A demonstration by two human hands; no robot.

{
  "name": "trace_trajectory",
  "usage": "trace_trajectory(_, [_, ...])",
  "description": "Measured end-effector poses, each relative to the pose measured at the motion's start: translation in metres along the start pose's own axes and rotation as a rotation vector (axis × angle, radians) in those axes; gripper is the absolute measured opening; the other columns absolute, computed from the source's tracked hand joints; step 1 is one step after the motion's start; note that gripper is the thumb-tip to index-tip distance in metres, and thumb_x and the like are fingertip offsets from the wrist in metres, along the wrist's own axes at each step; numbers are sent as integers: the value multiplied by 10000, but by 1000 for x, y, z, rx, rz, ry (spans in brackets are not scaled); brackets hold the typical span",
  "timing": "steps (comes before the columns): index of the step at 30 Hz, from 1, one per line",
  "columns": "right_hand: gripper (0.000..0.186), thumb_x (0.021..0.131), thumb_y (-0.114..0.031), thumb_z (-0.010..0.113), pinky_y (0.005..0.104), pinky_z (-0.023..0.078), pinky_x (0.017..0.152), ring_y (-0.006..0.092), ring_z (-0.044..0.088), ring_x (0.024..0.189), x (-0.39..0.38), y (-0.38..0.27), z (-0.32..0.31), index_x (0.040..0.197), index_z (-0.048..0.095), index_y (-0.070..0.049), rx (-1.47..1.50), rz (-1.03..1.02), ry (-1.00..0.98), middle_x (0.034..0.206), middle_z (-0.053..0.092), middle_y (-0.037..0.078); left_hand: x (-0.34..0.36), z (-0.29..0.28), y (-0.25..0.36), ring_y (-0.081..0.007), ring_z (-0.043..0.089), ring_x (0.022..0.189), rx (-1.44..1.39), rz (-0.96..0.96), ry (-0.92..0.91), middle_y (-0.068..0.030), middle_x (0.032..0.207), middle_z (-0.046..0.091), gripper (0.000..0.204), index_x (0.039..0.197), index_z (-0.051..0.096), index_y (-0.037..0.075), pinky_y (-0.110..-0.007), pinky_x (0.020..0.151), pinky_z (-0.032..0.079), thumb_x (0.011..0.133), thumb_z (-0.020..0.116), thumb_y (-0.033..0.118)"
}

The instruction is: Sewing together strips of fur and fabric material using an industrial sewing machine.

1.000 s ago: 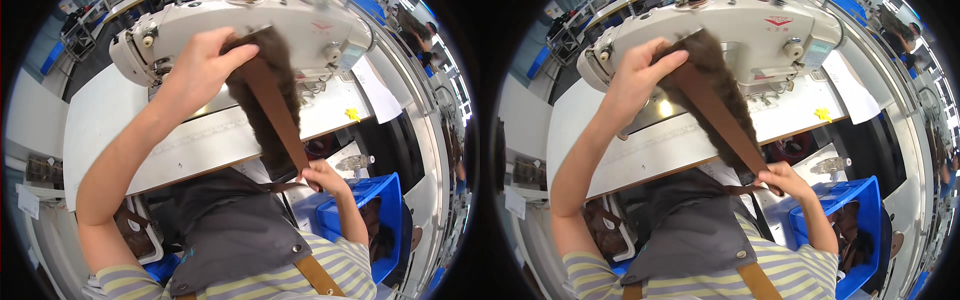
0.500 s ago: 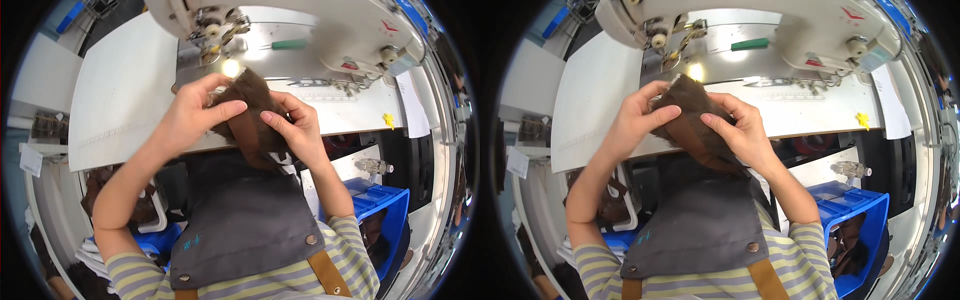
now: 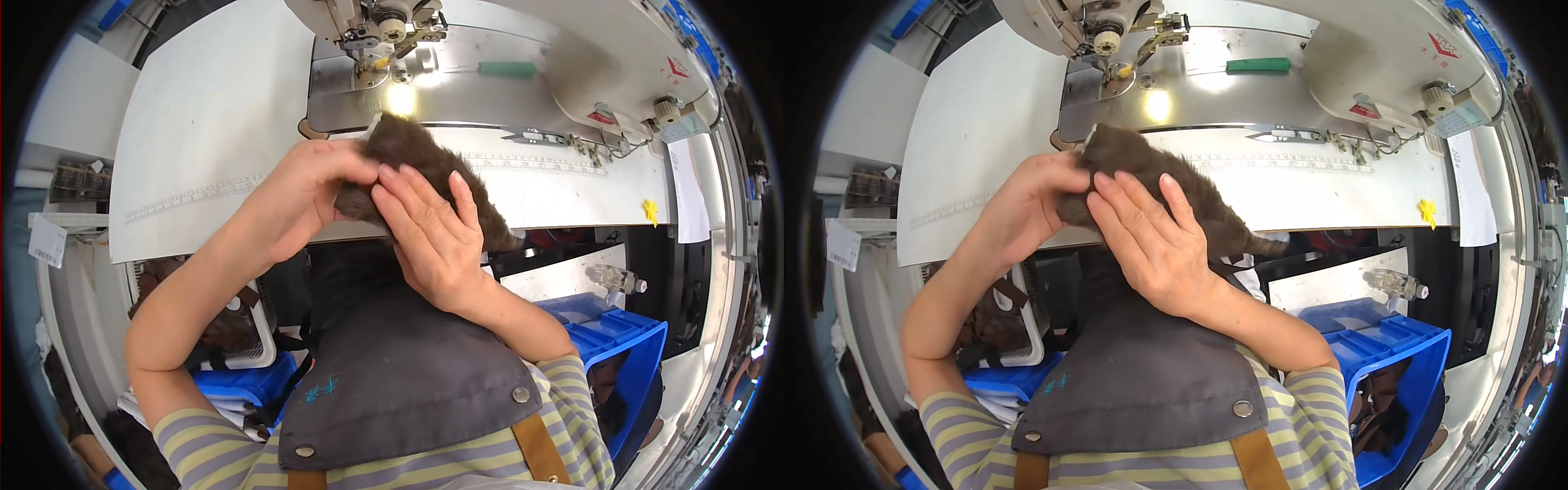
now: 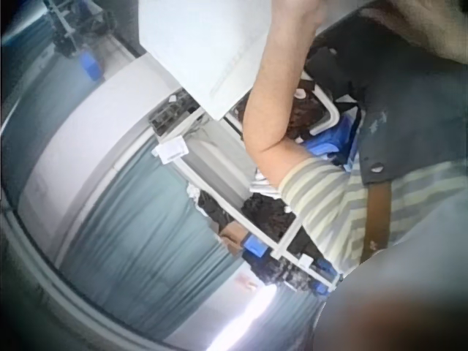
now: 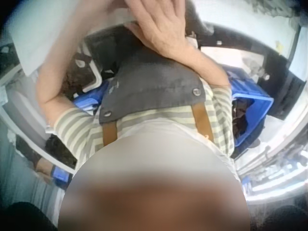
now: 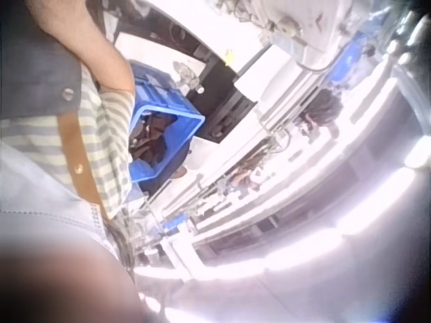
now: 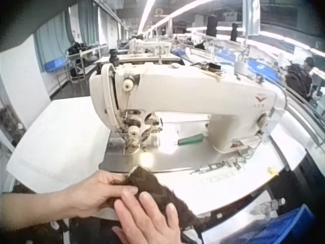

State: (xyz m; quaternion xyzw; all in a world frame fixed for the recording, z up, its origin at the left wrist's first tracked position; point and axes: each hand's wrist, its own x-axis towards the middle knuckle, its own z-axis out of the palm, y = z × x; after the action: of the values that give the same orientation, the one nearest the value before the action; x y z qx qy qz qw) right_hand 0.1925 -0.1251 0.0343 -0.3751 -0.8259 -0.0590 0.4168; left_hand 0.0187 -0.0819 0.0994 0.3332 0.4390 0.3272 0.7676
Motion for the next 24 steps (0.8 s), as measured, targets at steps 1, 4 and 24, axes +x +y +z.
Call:
trace_trajectory(1, [391, 746, -14, 598, 414, 289, 1063, 263, 572, 1129, -1, -1, 0, 1136, 601, 11, 77, -9, -14, 1194, 601, 140, -1, 4, 4, -126, 617, 825, 0, 1, 7, -57, 921, 633, 179, 939, 607, -5, -284, 755, 504, 874, 555, 154])
trace_trajectory(4, [401, 738, 17, 610, 394, 326, 1041, 277, 585, 1112, -3, -2, -1, 1140, 599, 13, 141, -20, -41, 1165, 619, 144, 8, 15, 16, -91, 586, 818, 10, -85, 87, -37, 883, 624, 251, 865, 620, -2, -253, 720, 478, 874, 610, 249])
trace_trajectory(24, [164, 771, -42, 689, 329, 430, 725, 271, 573, 754, 27, 22, -26, 825, 536, -19, 692, 466, -114, 899, 606, 128, 5, 0, -9, -89, 548, 753, 801, 520, -99, -53, 844, 635, 266, 1056, 637, -17, -234, 665, 436, 833, 500, -65])
